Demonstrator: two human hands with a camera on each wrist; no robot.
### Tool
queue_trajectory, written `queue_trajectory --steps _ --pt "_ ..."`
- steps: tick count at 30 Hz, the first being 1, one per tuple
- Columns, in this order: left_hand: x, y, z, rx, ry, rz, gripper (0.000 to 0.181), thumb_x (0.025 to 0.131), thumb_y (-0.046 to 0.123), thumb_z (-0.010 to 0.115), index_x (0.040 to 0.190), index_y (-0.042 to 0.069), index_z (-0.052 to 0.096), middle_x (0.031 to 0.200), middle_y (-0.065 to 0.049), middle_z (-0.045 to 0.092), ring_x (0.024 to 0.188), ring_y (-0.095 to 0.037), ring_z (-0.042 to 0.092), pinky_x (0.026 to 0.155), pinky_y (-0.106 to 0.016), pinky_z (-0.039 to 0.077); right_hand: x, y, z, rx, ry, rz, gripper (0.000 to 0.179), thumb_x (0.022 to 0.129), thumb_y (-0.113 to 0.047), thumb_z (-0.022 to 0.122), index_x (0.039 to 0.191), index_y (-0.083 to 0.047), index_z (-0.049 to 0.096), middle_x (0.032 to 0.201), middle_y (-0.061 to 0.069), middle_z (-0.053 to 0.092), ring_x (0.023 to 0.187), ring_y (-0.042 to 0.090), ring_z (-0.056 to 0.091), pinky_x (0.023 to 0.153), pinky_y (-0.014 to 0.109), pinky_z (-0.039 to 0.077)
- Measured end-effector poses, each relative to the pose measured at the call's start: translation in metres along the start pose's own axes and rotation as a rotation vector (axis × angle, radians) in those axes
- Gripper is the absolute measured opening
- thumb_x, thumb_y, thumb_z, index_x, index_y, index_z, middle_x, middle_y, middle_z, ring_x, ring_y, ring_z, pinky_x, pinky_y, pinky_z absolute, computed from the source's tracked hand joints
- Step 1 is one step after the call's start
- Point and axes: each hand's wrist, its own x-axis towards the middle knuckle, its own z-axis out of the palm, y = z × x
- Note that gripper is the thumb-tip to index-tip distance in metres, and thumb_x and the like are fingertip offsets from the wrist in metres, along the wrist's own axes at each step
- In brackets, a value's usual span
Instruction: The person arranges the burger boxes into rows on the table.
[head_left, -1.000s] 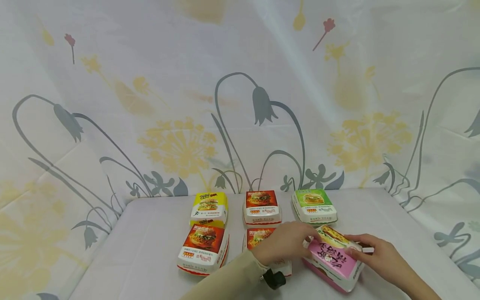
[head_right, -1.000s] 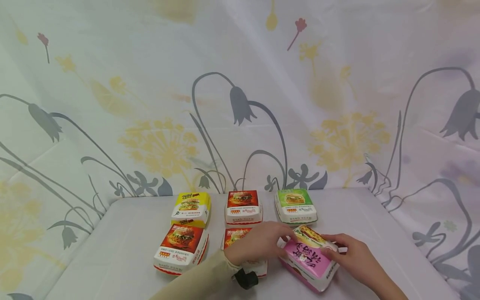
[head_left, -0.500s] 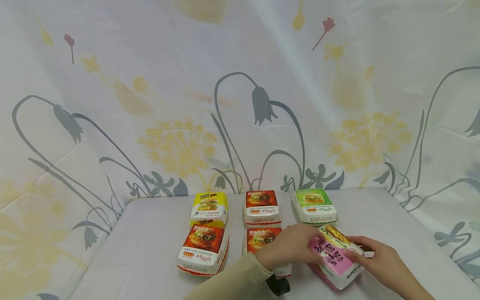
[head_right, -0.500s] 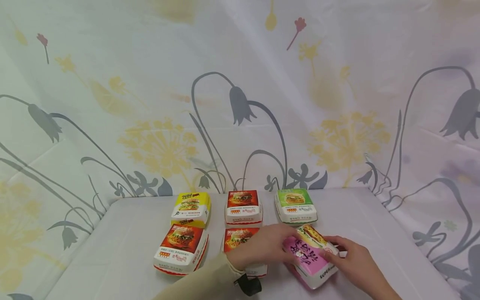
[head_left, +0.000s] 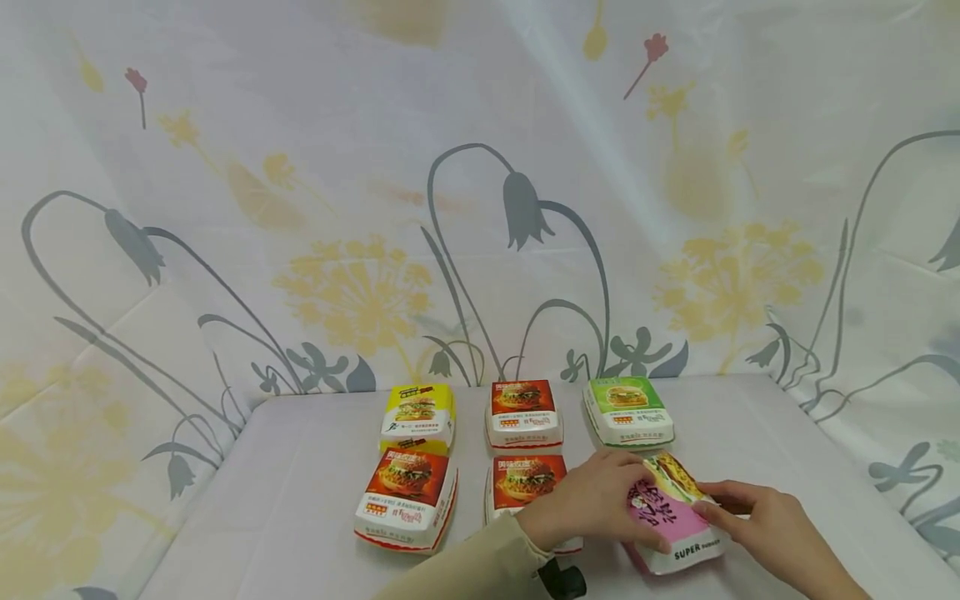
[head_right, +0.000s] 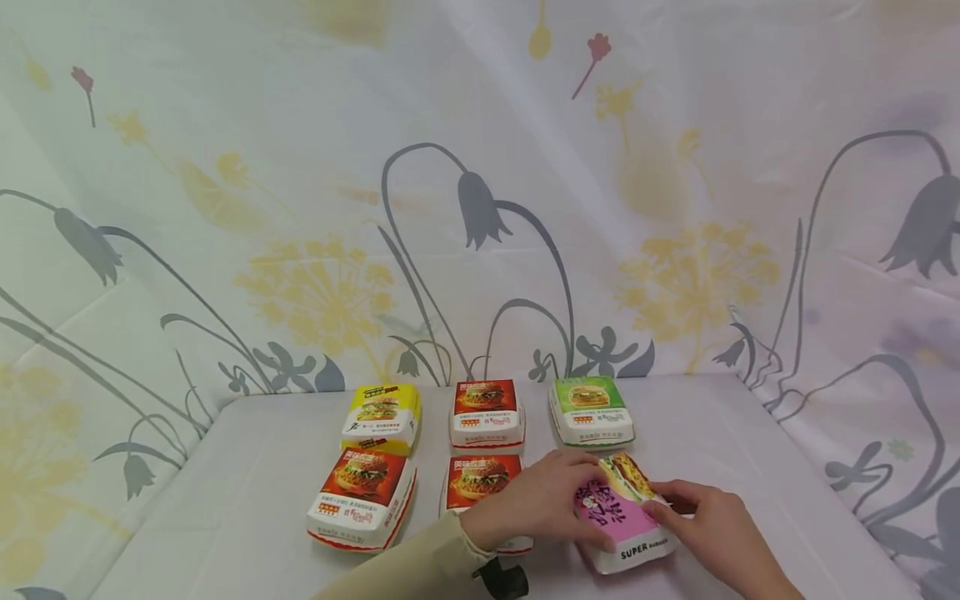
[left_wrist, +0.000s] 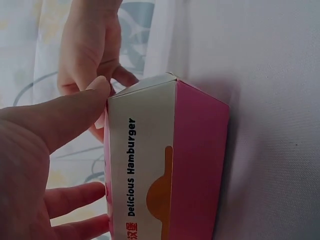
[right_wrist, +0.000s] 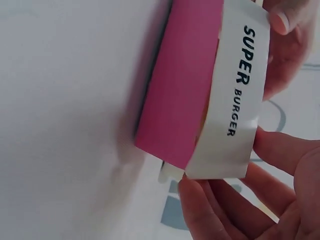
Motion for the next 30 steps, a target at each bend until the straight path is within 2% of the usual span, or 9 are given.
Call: queue_trajectory --steps 4,8,12,15,18,22,25,27,30 --pt "0.001 -0.001 0.0 -0.009 -0.029 0.003 0.073 0.073 0.071 0.073 0.135 0.037 0.056 0.143 0.021 0.044 0.131 -0.003 0.038 0.096 -0.021 0.043 0.004 0.0 -0.003 -0.031 -0.002 -0.024 0.044 0.091 -0.04 0.072 0.116 -0.005 0.072 0.107 0.014 0.072 0.097 0.035 0.066 0.076 0.049 0.056" --pt "0.002 -0.004 -0.001 -0.025 -0.045 0.025 0.071 0.074 0.068 0.075 0.136 0.037 0.056 0.145 0.021 0.044 0.132 -0.001 0.038 0.097 -0.02 0.041 0.008 0.001 -0.002 -0.037 0.043 -0.082 0.043 0.092 -0.039 0.071 0.119 -0.006 0.071 0.109 0.015 0.072 0.1 0.037 0.066 0.077 0.052 0.055" --pt "0.002 -0.007 -0.001 -0.034 -0.048 0.058 0.07 0.075 0.065 0.076 0.136 0.036 0.056 0.145 0.02 0.044 0.132 0.0 0.037 0.099 -0.016 0.036 0.013 0.002 0.004 0.041 0.096 -0.162 0.045 0.091 -0.035 0.073 0.124 -0.005 0.068 0.115 0.016 0.07 0.107 0.036 0.064 0.078 0.042 0.058" --pt "0.003 -0.009 -0.001 -0.054 -0.055 0.072 0.07 0.076 0.062 0.077 0.136 0.035 0.056 0.145 0.02 0.044 0.132 0.0 0.037 0.101 -0.016 0.034 0.019 0.003 0.009 0.13 0.097 -0.233 0.044 0.091 -0.029 0.074 0.127 -0.005 0.066 0.123 0.015 0.067 0.112 0.018 0.063 0.08 0.031 0.057" --pt "0.003 -0.01 -0.002 -0.095 -0.062 0.09 0.07 0.076 0.059 0.079 0.136 0.033 0.056 0.144 0.02 0.044 0.132 0.001 0.036 0.102 -0.016 0.033 0.024 0.005 0.011 0.218 0.034 -0.257 0.045 0.091 -0.026 0.074 0.13 -0.006 0.064 0.13 0.015 0.063 0.11 0.004 0.059 0.082 0.021 0.054" --pt "0.004 -0.013 -0.003 -0.135 -0.078 0.117 0.07 0.077 0.054 0.081 0.138 0.031 0.055 0.145 0.02 0.043 0.133 0.001 0.034 0.104 -0.016 0.031 0.031 0.008 0.012 0.338 -0.084 -0.212 0.047 0.094 -0.026 0.071 0.134 -0.004 0.061 0.136 0.017 0.059 0.111 -0.004 0.053 0.085 0.016 0.048" --pt "0.006 -0.014 -0.003 -0.147 -0.094 0.126 0.072 0.078 0.052 0.081 0.14 0.031 0.054 0.147 0.021 0.042 0.135 0.002 0.032 0.106 -0.016 0.029 0.034 0.011 0.013 0.378 -0.129 -0.177 0.047 0.095 -0.027 0.068 0.136 -0.004 0.06 0.137 0.015 0.058 0.113 -0.009 0.047 0.086 0.017 0.046" --pt "0.007 -0.015 -0.004 -0.15 -0.094 0.128 0.072 0.077 0.051 0.082 0.141 0.03 0.054 0.147 0.02 0.043 0.135 0.002 0.033 0.108 -0.017 0.028 0.035 0.014 0.014 0.367 -0.137 -0.162 0.047 0.096 -0.028 0.068 0.136 -0.006 0.06 0.137 0.013 0.059 0.115 -0.005 0.048 0.086 0.018 0.046" --pt "0.007 -0.016 -0.004 -0.151 -0.084 0.112 0.073 0.077 0.049 0.083 0.141 0.029 0.054 0.144 0.02 0.046 0.133 0.001 0.037 0.108 -0.018 0.03 0.034 0.015 0.014 0.323 -0.123 -0.127 0.047 0.095 -0.031 0.068 0.135 -0.007 0.061 0.136 0.013 0.059 0.122 0.012 0.051 0.087 0.023 0.047"
